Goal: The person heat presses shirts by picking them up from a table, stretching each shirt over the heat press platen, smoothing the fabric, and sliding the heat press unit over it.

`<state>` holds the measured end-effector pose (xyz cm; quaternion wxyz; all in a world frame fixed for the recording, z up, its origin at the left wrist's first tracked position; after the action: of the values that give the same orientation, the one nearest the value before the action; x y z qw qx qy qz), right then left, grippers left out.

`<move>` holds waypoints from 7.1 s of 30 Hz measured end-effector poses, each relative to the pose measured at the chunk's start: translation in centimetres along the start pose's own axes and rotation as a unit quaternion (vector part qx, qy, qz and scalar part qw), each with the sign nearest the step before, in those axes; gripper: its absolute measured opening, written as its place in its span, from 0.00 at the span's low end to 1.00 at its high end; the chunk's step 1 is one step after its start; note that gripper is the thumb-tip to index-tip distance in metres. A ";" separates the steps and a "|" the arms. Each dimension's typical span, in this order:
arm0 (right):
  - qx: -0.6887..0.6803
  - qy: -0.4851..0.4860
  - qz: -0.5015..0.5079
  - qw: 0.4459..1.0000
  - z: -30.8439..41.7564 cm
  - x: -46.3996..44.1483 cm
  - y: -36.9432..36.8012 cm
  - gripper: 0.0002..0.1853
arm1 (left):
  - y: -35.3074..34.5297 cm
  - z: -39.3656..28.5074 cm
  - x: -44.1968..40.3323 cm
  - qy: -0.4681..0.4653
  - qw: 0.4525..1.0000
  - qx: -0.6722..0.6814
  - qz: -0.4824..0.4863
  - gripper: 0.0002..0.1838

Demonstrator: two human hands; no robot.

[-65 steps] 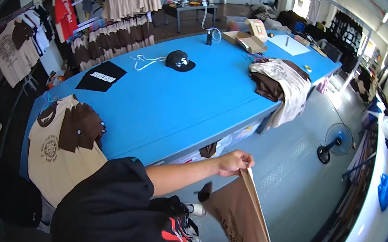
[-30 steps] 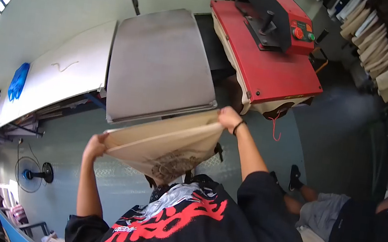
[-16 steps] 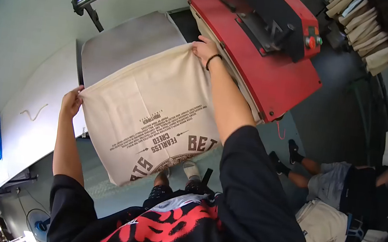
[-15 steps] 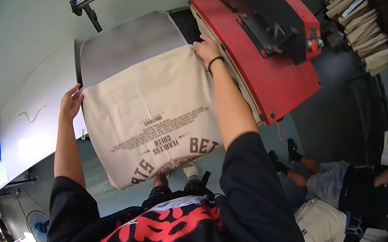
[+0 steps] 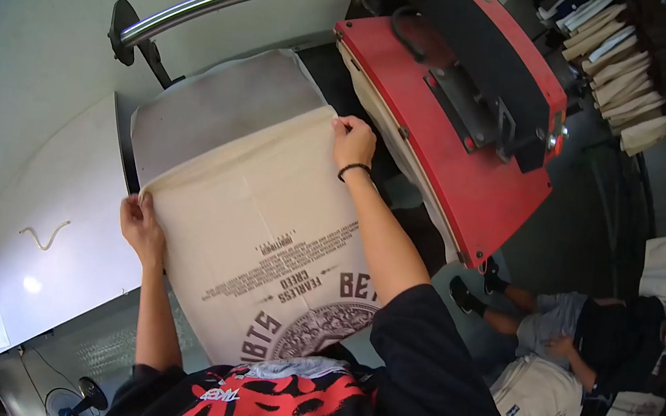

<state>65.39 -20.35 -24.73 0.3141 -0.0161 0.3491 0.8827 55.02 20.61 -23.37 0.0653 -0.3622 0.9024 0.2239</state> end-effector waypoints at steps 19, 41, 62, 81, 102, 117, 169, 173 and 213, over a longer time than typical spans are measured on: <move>0.134 -0.172 0.180 0.959 6.5 -13.0 -18.8 0.15 | -10.0 10.0 -22.3 0.130 0.957 -0.237 0.107 0.15; 0.090 -0.001 0.175 0.980 1.9 21.8 27.3 0.27 | 16.9 -8.9 16.2 0.138 0.968 0.039 0.208 0.26; -0.109 0.034 -0.045 0.992 -9.8 24.1 26.6 0.16 | 19.8 -8.0 24.4 -0.020 0.986 -0.142 0.089 0.23; -0.456 -0.492 0.314 0.672 -9.0 38.7 28.8 0.15 | -1.9 3.4 33.9 0.484 0.538 0.648 0.237 0.27; -0.470 -0.487 0.293 0.675 -10.1 39.6 27.9 0.16 | -2.5 3.9 33.0 0.481 0.526 0.659 0.241 0.29; -0.459 -0.431 0.294 0.719 -15.4 40.0 26.6 0.10 | 9.1 6.5 37.1 0.506 0.581 0.599 0.217 0.31; 0.059 -0.114 0.139 0.982 13.8 -14.6 -10.9 0.19 | -10.8 -0.7 -22.8 0.000 0.971 -0.197 0.133 0.30; 0.038 -0.156 0.215 0.963 11.0 -18.7 -14.5 0.24 | -10.5 -1.2 -22.3 0.007 0.975 -0.167 0.146 0.26; 0.138 0.349 0.259 0.890 -0.3 16.6 25.3 0.39 | 13.3 -14.5 23.7 -0.165 0.897 -0.363 0.188 0.31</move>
<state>37.70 -25.60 -13.73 -0.0684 -0.1882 0.5464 0.8133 29.31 7.67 -12.33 0.0334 -0.1423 0.7859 0.6008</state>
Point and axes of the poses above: each hand's wrist, its own x-axis away from the middle knuckle, its own y-axis out of the back of the hand, z = x × y, the point moved 4 cm from there along -x, towards the middle knuckle, and after that the axes turned 5 degrees about -z, right-handed, at the moved point
